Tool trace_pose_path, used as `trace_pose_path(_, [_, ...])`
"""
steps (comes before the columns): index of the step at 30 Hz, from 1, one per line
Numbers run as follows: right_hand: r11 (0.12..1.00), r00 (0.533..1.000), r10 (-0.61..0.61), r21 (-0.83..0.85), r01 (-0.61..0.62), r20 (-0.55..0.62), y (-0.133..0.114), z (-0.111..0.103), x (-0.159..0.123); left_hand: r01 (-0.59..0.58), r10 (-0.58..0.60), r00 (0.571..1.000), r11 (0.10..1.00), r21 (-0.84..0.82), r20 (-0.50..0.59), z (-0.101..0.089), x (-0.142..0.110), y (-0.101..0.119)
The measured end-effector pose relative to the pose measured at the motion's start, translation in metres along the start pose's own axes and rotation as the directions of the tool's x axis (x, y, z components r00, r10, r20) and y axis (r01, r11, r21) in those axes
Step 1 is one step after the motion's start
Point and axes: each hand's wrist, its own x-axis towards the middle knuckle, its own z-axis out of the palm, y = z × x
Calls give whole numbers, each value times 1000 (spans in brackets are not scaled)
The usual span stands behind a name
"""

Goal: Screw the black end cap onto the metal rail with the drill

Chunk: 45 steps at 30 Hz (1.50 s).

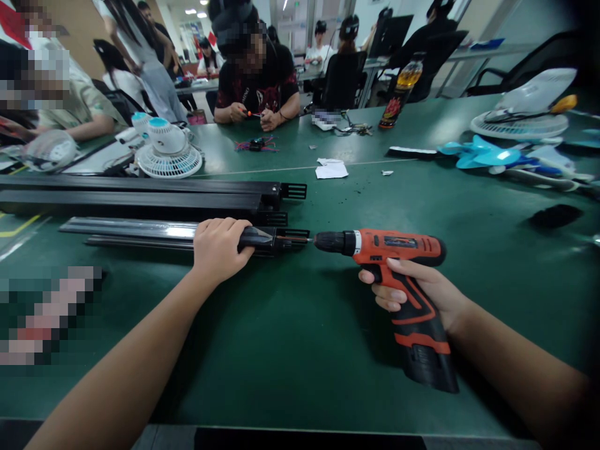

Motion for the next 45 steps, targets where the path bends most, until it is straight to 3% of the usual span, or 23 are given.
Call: trace_pose_path(45, [997, 999, 26, 77, -28, 27, -2, 4, 0, -13, 13, 1000, 1000, 3, -24, 0, 0, 0])
